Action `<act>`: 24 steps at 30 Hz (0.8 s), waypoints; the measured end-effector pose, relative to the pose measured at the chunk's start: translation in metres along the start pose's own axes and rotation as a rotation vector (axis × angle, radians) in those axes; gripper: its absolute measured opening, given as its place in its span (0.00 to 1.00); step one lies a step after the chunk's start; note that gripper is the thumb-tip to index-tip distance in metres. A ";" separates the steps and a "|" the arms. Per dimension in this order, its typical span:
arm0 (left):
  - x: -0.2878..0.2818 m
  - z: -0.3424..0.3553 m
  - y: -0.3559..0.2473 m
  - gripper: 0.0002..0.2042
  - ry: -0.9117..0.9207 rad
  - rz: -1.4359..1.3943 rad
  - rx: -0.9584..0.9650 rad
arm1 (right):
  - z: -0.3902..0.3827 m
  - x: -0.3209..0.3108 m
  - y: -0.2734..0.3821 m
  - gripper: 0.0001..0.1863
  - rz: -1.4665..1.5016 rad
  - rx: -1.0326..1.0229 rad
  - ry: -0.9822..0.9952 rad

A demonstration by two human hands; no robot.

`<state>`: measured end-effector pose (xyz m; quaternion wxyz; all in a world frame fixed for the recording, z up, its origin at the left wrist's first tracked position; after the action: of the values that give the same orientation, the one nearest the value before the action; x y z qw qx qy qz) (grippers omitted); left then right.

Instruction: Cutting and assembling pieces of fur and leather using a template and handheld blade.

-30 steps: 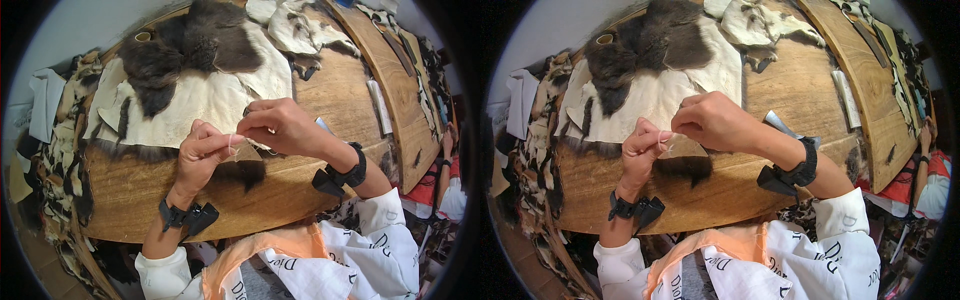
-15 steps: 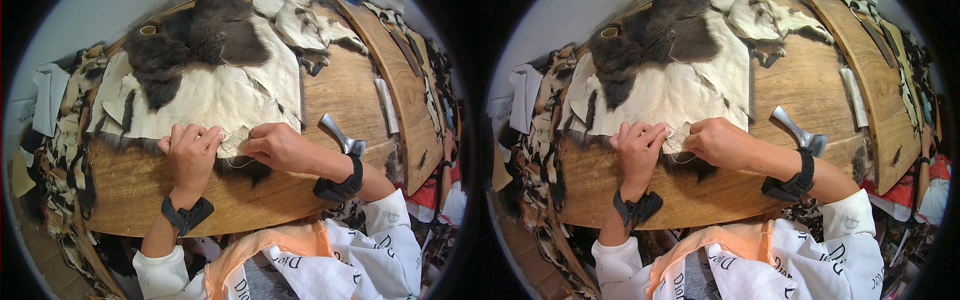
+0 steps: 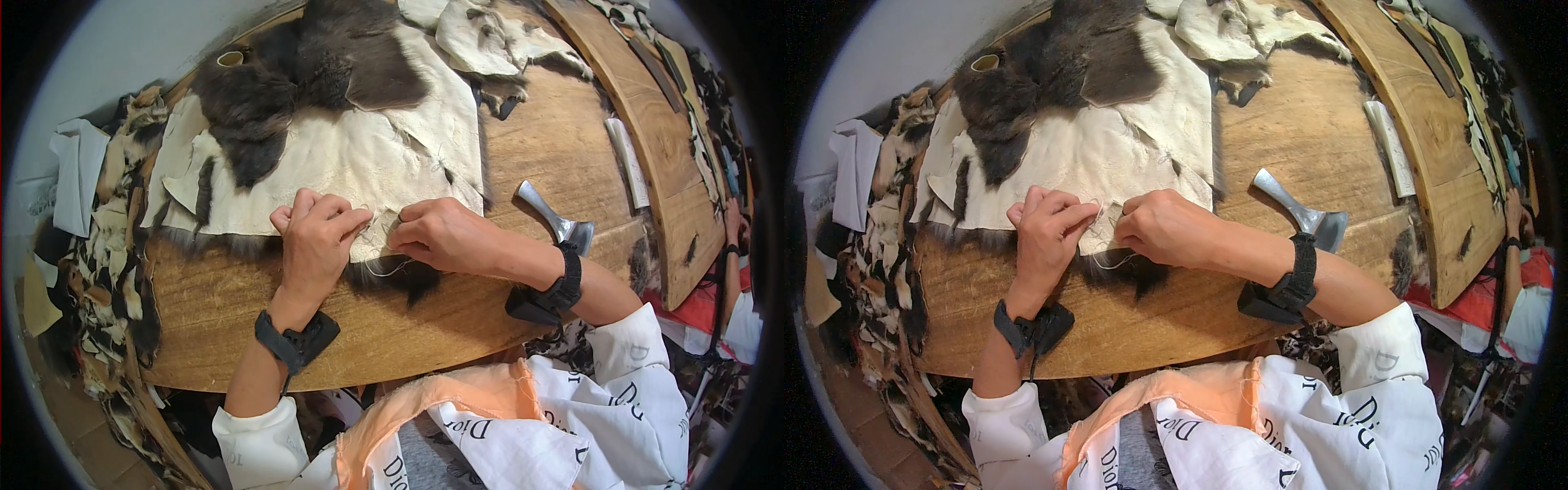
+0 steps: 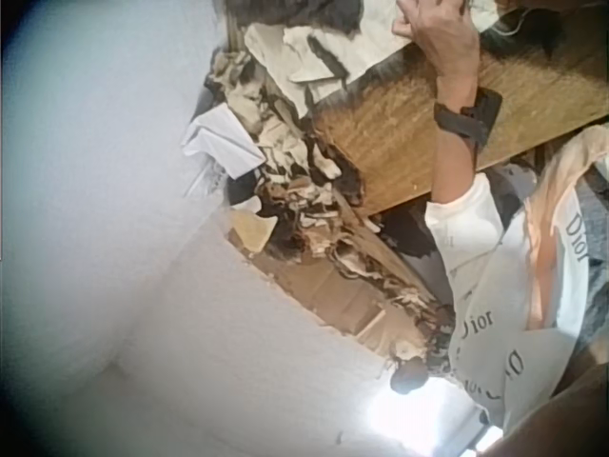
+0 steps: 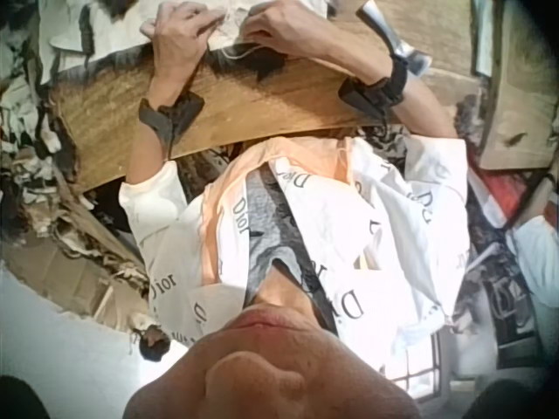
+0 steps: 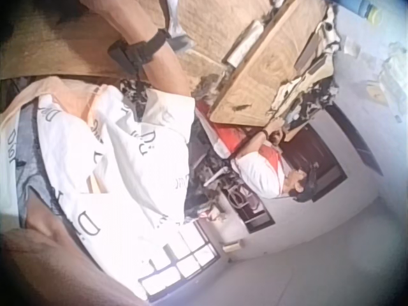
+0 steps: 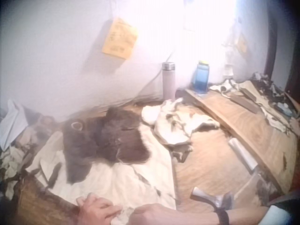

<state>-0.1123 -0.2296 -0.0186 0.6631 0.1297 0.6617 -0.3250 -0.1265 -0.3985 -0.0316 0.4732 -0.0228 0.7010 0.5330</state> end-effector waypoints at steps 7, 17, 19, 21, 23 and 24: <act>0.005 0.005 -0.001 0.03 0.064 -0.089 -0.012 | 0.000 0.003 -0.002 0.04 0.011 0.014 -0.012; 0.014 0.009 0.004 0.02 0.133 -0.178 -0.103 | -0.053 -0.024 0.017 0.04 -0.073 0.069 -0.071; 0.015 0.008 0.004 0.02 0.137 -0.149 -0.118 | -0.072 -0.036 0.027 0.06 -0.024 0.082 -0.115; 0.016 0.007 0.005 0.02 0.140 -0.120 -0.139 | -0.090 -0.056 0.043 0.07 0.106 0.037 -0.001; 0.016 0.009 0.005 0.01 0.184 -0.073 -0.153 | -0.095 -0.060 0.051 0.08 0.232 0.002 0.107; 0.016 0.009 0.005 0.01 0.185 -0.073 -0.151 | -0.095 -0.060 0.053 0.08 0.318 -0.047 0.106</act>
<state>-0.1032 -0.2355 -0.0348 0.5951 0.0848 0.7467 -0.2848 -0.1827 -0.4769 0.0467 0.3446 0.0496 0.7071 0.6155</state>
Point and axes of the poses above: each hand's wrist, its own z-axis towards the middle knuckle, its own x-axis out of the palm, y = z × x, the point moved 3 cm from there along z, towards the middle knuckle, and after that the axes turned 13 degrees about y, right-handed, at the moved point
